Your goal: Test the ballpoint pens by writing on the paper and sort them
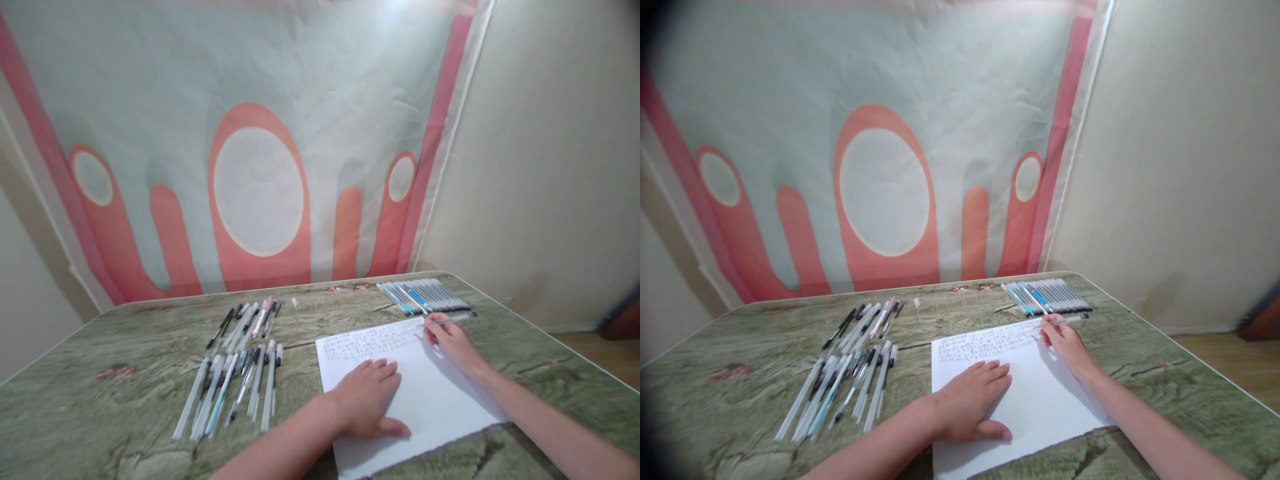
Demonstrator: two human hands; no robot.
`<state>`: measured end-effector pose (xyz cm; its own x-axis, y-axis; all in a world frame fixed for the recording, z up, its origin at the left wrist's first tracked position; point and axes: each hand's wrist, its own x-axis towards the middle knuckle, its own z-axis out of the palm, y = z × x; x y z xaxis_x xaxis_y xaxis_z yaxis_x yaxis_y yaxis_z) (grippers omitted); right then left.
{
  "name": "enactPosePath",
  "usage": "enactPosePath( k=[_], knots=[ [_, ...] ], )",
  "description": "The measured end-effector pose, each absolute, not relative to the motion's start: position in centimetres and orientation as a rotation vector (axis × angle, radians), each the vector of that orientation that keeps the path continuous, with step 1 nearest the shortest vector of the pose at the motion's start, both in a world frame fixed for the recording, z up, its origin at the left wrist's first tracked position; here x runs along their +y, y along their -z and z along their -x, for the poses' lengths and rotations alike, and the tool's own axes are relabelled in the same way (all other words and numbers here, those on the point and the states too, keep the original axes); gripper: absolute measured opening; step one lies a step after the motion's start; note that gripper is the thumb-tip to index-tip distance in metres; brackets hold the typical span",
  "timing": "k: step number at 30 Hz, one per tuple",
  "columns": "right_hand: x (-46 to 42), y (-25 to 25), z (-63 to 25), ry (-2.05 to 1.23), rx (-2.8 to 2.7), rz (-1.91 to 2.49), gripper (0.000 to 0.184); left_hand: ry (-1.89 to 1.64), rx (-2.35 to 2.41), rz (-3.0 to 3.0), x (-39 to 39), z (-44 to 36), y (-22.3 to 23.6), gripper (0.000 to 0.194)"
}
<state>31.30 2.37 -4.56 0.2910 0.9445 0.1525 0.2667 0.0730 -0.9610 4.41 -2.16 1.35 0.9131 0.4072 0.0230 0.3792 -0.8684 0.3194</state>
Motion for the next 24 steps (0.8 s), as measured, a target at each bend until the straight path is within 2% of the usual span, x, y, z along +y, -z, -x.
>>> enactPosePath(
  k=[4, 13, 24],
  knots=[
    [1.8, 4.2, -31.6, -0.572, -1.334, 1.583, 0.019, -0.126, 0.594, -2.745, -2.1, -4.5, -1.1, 0.077],
    [2.3, 4.7, -32.7, -0.308, -1.498, 1.723, 0.022, -0.124, 0.589, -2.741, -1.9, -4.6, -0.9, 0.079],
    [2.7, 5.1, -33.4, -0.244, -1.602, 1.743, 0.021, -0.117, 0.589, -2.740, -1.8, -4.5, -0.8, 0.079]
  ],
)
